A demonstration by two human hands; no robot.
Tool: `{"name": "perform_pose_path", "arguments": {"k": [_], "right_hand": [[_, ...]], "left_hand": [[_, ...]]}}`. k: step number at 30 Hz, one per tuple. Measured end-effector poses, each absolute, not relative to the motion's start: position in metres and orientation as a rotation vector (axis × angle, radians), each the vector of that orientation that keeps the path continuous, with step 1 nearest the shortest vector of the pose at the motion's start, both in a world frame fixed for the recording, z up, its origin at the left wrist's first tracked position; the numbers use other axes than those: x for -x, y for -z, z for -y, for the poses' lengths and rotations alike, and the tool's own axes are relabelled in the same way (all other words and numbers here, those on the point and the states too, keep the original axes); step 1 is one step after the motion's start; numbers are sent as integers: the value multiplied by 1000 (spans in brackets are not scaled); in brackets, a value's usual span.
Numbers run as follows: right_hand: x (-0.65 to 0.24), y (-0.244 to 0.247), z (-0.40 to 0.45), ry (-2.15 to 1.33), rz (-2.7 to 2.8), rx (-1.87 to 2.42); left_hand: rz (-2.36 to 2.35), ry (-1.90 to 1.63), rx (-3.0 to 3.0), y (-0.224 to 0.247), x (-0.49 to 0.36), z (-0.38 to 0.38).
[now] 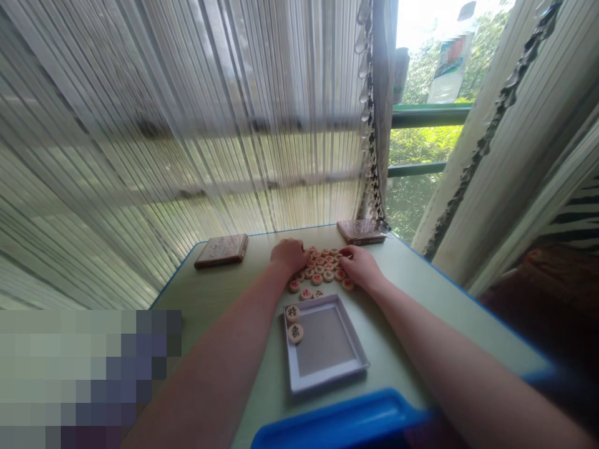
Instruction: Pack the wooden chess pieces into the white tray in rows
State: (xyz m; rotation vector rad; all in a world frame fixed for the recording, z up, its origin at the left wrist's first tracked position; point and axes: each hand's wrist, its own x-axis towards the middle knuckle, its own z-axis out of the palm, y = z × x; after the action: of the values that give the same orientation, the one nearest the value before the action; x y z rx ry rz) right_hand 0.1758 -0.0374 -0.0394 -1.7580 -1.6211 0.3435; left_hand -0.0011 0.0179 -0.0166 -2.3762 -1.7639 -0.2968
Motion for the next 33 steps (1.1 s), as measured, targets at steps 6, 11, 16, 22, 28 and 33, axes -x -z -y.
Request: {"name": "perform_pose_path", "arguments": {"k": [6,11,16,22,28,33], "right_hand": [[-175,40,37,-417,1620,1756],[-175,39,40,-437,1618,1752],[-177,37,41,-383,1587,1816],[-182,36,41,-305,1520,1854],[-184,39,37,-337,1502,1840],[-184,31,40,-401,1436,1815]], "left_hand": [[1736,331,2388,18,5,-20],[1795,329,2383,15,7,-18],[1895,323,2327,10,1,-13],[1901,302,2309,3,-4,-11],[1747,331,2365,8,-7,-8],[1720,331,2431,9,-3,-10]]}}
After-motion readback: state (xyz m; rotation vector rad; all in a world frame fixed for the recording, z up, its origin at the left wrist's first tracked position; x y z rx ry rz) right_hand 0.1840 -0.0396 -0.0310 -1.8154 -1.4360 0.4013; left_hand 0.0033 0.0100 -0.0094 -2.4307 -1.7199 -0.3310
